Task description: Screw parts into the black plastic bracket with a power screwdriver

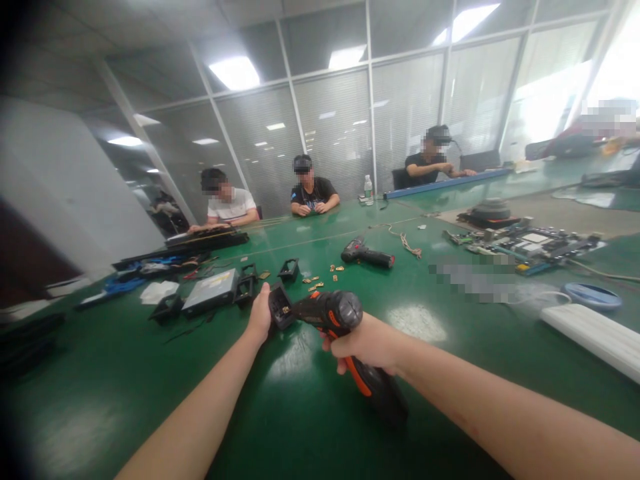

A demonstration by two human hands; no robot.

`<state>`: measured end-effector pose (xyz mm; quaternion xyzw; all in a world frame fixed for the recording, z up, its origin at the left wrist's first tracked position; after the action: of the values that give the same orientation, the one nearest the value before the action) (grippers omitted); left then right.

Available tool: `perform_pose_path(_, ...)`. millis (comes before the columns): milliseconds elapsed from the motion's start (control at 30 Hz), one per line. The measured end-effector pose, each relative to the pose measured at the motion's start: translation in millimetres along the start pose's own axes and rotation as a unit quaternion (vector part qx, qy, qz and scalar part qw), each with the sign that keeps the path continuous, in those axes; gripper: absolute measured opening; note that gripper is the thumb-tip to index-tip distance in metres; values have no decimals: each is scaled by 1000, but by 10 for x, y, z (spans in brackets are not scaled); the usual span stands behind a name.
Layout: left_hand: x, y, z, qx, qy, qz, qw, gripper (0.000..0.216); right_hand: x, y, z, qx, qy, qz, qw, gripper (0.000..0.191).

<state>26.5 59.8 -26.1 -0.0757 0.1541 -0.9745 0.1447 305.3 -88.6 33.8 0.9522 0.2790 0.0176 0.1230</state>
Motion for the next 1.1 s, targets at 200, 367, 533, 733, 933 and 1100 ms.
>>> perform_pose_path(200, 150, -86, 33, 5, -62, 9, 998, 67, 161, -205, -122, -13, 67, 16, 998, 43)
perform_pose_path(367, 238, -133, -83, 39, -15, 8, 999, 65, 244, -344, -162, -15, 98, 7, 995, 38)
perform_pose_path(533, 195, -109, -142, 93, 59, 13, 994, 62, 175, -329, -127, -9, 111, -16, 994, 33)
perform_pose_path(733, 200, -96, -118, 148, 88, -24, 985, 53, 155, -302, -119, -17, 110, -50, 993, 34)
perform_pose_path(933, 279, -107, -71, 217, 111, -129, 961, 43, 166, -287, -94, -58, 82, -113, 989, 55)
perform_pose_path(1100, 340, -98, -63, 245, 134, -198, 939, 33, 106, -269, -68, -76, 78, -153, 982, 53)
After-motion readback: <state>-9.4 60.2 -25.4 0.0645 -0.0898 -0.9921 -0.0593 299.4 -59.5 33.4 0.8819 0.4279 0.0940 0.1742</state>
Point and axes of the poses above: each hand's wrist, its own y-axis away from the middle knuckle, its own x-axis out of the back of the hand, z = x × y, the point moved 4 cm from there along -y, towards the middle knuckle, and after that the axes turned 5 degrees about -x, right-handed, at the moved point
